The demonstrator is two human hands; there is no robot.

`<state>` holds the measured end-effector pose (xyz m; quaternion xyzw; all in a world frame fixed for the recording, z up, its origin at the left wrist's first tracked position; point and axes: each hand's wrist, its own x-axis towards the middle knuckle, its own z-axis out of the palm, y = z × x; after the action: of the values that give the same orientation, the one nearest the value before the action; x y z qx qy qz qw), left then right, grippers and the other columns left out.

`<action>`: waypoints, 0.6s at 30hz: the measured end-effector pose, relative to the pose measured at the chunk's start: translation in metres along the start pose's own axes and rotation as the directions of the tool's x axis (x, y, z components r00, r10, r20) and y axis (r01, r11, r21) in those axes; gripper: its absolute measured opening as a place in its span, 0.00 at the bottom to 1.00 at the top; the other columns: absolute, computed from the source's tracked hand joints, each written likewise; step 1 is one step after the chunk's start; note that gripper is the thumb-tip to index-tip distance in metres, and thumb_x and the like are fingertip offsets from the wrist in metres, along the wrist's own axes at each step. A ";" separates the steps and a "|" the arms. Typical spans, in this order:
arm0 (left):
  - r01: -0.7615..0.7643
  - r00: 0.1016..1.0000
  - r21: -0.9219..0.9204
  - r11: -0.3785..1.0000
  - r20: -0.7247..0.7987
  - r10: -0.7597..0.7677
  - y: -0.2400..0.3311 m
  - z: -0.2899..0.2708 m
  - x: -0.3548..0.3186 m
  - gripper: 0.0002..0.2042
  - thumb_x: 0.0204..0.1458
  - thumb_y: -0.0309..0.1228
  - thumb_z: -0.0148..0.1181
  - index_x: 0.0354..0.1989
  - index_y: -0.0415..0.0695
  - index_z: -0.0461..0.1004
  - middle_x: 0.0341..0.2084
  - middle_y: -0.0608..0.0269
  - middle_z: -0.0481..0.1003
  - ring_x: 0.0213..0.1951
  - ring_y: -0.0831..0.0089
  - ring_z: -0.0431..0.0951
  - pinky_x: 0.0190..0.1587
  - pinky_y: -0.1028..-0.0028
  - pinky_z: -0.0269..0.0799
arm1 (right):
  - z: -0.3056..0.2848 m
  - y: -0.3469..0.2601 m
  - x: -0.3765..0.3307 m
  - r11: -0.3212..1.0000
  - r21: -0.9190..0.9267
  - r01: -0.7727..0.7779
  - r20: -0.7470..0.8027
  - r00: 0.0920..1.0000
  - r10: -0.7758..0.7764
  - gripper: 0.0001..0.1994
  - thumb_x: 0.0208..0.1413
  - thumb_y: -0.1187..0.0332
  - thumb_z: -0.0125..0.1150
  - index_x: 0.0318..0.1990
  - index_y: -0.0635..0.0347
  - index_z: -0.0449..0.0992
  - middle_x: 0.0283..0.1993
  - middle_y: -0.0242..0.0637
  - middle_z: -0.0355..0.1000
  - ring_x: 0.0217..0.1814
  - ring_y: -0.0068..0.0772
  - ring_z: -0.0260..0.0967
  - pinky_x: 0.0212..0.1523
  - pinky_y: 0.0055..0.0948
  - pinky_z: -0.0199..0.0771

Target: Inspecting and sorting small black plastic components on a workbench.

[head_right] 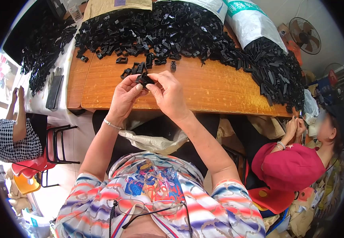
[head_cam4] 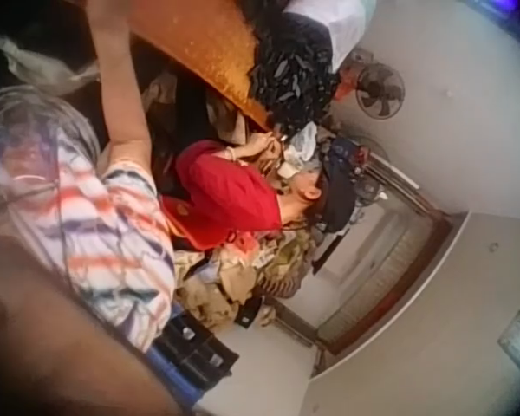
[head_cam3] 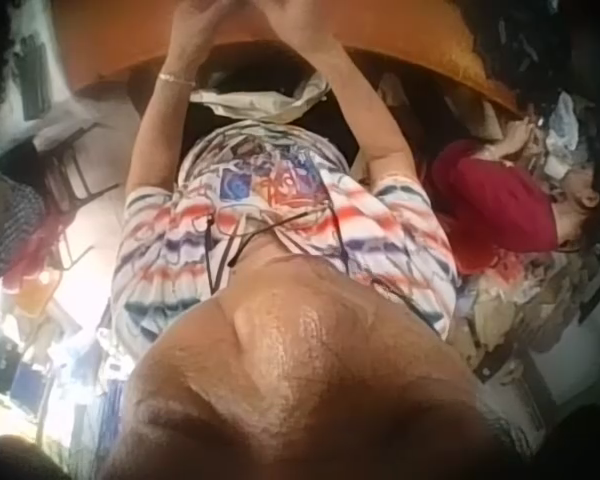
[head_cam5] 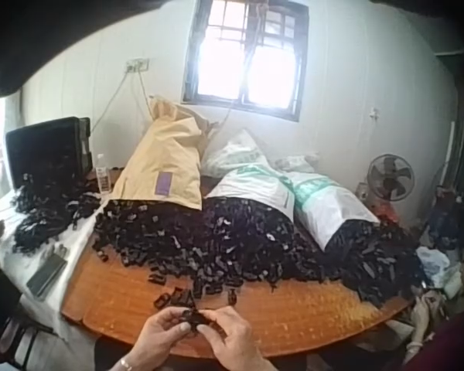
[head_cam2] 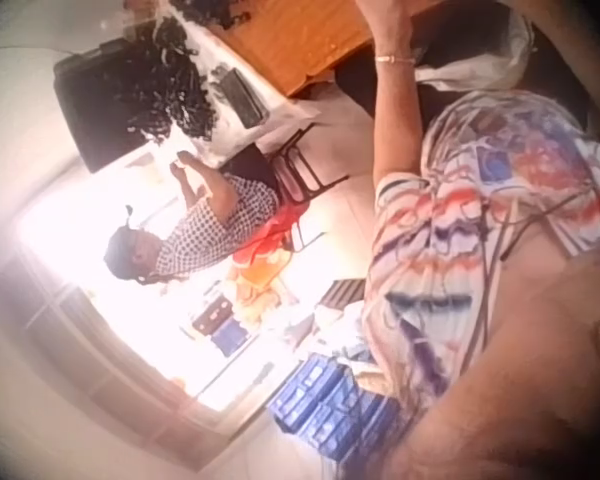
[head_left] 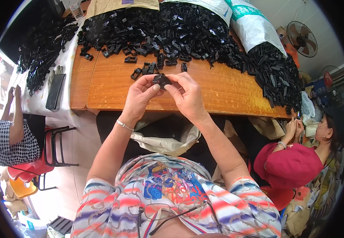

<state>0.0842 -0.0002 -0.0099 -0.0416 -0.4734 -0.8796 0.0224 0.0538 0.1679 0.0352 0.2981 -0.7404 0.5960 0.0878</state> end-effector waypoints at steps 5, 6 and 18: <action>-0.002 1.000 0.001 1.000 -0.005 0.002 0.001 0.001 0.000 0.15 0.58 0.22 0.58 0.53 0.37 0.71 0.43 0.60 0.77 0.42 0.74 0.79 0.48 0.75 0.77 | -0.002 0.002 -0.001 1.000 -0.012 0.004 0.018 1.000 -0.004 0.12 0.50 0.81 0.65 0.44 0.68 0.77 0.37 0.39 0.70 0.37 0.30 0.72 0.35 0.23 0.75; -0.016 1.000 0.080 0.997 -0.001 0.016 0.002 0.002 -0.001 0.15 0.58 0.23 0.57 0.54 0.37 0.70 0.44 0.60 0.77 0.42 0.76 0.78 0.48 0.75 0.77 | -0.002 0.004 -0.003 0.998 -0.051 0.028 0.021 0.999 -0.027 0.13 0.49 0.81 0.65 0.44 0.68 0.77 0.37 0.39 0.70 0.36 0.31 0.72 0.35 0.24 0.75; -0.125 0.962 0.783 0.609 -0.055 0.268 0.010 0.037 -0.026 0.07 0.58 0.28 0.55 0.39 0.36 0.72 0.25 0.54 0.75 0.29 0.66 0.78 0.33 0.71 0.72 | 0.014 0.003 -0.033 0.969 -0.212 0.131 -0.043 0.989 -0.143 0.13 0.46 0.78 0.68 0.39 0.63 0.71 0.32 0.40 0.69 0.27 0.36 0.70 0.28 0.29 0.72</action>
<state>0.1129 0.0254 0.0161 -0.0060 -0.7930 -0.5838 0.1742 0.0816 0.1662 0.0128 0.3202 -0.7735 0.5162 0.1810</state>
